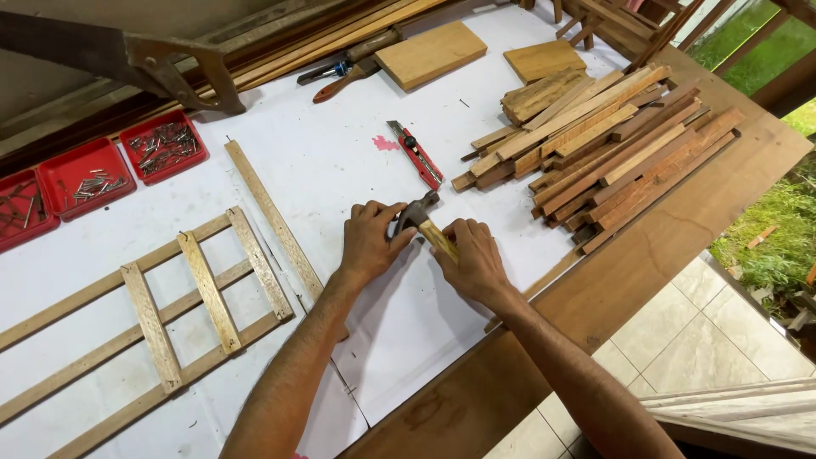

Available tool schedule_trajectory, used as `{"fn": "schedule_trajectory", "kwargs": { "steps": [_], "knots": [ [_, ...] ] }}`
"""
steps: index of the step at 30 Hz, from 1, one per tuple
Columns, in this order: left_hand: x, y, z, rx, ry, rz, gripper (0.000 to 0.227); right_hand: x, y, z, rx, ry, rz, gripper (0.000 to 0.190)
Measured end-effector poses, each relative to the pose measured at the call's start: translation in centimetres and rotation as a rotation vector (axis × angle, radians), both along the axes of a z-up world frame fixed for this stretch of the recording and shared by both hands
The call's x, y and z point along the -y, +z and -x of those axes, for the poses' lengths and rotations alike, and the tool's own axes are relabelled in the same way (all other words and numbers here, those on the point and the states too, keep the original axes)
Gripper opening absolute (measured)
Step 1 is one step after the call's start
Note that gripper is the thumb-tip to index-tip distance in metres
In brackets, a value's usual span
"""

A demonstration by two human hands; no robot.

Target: Measure, align, and hammer nails into a small wooden frame structure.

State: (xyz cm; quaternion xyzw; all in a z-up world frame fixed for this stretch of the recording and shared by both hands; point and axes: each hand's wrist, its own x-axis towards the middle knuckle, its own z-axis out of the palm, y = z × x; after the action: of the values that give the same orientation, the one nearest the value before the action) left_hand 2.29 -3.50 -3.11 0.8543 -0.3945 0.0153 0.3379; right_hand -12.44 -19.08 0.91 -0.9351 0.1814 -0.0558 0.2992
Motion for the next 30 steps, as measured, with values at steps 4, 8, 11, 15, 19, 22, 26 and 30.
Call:
{"fn": "schedule_trajectory", "kwargs": {
  "steps": [4, 8, 11, 15, 19, 22, 26, 30],
  "knots": [
    [0.0, -0.4, -0.2, 0.002, -0.008, 0.01, 0.051, 0.1, -1.1, -0.1, 0.124, 0.062, 0.101, 0.031],
    [-0.5, -0.2, -0.2, -0.028, -0.008, -0.018, 0.059, -0.3, -0.3, 0.0, 0.088, 0.061, 0.136, 0.037],
    [-2.1, 1.6, 0.3, -0.052, -0.034, -0.047, 0.072, -0.3, -0.5, -0.2, 0.077, 0.054, 0.126, 0.043],
    [-6.5, 4.0, 0.8, 0.019, -0.054, -0.006, 0.076, -2.3, 0.2, -1.2, 0.247, 0.09, 0.171, 0.05],
    [-12.6, 7.6, 1.3, 0.092, 0.035, 0.009, 0.074, -6.9, 3.2, -3.5, 0.293, 0.168, 0.138, 0.049],
    [-18.5, 10.0, 2.1, 0.147, 0.103, 0.004, 0.07, -11.6, 4.9, -5.3, 0.389, 0.32, 0.155, 0.05],
    [-27.8, 11.5, 3.4, 0.27, 0.205, 0.01, 0.065, -19.9, 7.3, -7.3, 0.428, 0.493, 0.104, 0.041],
    [-37.8, 11.7, 5.5, 0.32, 0.388, -0.008, 0.062, -28.5, 8.5, -8.9, 0.442, 0.696, 0.04, 0.03]
  ]
}}
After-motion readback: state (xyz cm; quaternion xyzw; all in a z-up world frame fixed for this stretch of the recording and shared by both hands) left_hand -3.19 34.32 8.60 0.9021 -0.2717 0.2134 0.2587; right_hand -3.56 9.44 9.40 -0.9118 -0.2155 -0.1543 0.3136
